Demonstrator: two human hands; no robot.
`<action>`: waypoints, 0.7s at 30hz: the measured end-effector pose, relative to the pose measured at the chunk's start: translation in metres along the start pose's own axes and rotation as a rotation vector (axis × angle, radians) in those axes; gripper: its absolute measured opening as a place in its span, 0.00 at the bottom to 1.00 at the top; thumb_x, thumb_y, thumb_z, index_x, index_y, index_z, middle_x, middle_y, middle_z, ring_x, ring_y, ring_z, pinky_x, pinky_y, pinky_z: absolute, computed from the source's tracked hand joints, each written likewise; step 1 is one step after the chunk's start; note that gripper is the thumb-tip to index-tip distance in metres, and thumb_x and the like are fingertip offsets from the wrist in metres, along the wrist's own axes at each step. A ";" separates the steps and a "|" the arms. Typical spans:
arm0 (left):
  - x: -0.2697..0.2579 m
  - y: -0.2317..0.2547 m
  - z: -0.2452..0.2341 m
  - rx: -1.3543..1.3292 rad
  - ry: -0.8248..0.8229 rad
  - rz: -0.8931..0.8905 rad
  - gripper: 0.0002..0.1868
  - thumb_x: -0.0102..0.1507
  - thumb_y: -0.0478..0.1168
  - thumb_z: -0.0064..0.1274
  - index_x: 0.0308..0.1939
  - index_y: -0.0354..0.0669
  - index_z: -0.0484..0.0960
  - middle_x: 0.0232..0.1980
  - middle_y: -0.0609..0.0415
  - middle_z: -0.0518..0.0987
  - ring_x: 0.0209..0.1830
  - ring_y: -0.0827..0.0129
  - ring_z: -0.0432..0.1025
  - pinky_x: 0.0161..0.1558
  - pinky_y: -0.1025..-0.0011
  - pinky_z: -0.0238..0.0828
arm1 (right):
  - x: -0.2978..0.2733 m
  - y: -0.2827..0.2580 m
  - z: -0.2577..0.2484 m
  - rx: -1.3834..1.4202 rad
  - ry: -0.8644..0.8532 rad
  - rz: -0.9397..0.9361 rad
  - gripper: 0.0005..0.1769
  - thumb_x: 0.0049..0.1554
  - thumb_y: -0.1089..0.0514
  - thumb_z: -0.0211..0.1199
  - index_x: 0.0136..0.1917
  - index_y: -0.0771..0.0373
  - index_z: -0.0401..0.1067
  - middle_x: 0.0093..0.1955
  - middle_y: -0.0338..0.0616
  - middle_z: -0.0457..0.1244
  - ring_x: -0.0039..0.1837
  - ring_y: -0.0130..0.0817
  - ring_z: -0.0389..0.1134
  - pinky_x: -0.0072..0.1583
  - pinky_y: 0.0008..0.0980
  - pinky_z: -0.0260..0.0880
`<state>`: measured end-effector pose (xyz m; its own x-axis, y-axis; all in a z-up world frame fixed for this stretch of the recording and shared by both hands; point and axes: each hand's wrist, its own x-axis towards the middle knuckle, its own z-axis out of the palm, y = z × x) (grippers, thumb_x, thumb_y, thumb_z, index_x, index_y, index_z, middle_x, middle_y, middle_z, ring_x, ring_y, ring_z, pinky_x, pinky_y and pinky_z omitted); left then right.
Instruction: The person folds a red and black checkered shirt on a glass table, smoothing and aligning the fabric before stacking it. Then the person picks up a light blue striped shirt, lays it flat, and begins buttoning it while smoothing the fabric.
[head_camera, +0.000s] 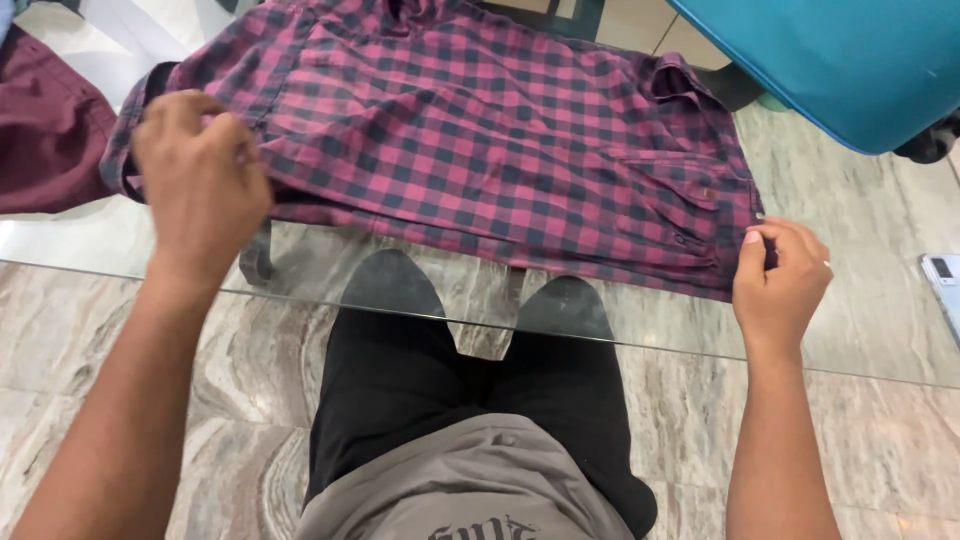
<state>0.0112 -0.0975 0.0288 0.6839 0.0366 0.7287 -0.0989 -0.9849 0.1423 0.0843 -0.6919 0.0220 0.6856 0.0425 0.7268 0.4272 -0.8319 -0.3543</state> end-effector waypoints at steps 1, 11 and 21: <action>0.003 0.010 0.003 -0.062 -0.025 0.007 0.07 0.62 0.35 0.55 0.44 0.40 0.79 0.61 0.45 0.73 0.68 0.51 0.65 0.69 0.53 0.59 | 0.001 -0.006 -0.001 -0.036 0.023 -0.014 0.03 0.64 0.64 0.62 0.50 0.65 0.76 0.59 0.53 0.69 0.64 0.49 0.68 0.71 0.47 0.63; 0.018 0.068 0.050 -0.047 -0.442 -0.053 0.45 0.61 0.72 0.47 0.75 0.51 0.68 0.78 0.39 0.60 0.80 0.41 0.50 0.71 0.31 0.37 | 0.030 -0.099 0.063 -0.244 -0.579 -0.147 0.41 0.56 0.32 0.59 0.77 0.52 0.62 0.81 0.50 0.51 0.80 0.57 0.48 0.73 0.63 0.42; 0.004 0.058 0.042 0.041 -0.476 -0.098 0.53 0.53 0.76 0.48 0.74 0.50 0.64 0.79 0.40 0.56 0.80 0.41 0.46 0.64 0.24 0.36 | 0.015 -0.048 0.046 -0.410 -0.591 -0.054 0.45 0.55 0.28 0.54 0.80 0.46 0.55 0.83 0.44 0.47 0.82 0.53 0.43 0.76 0.60 0.39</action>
<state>0.0385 -0.1620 0.0122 0.9442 0.0573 0.3242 0.0045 -0.9869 0.1613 0.1017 -0.6259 0.0227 0.9238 0.2848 0.2559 0.2929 -0.9561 0.0069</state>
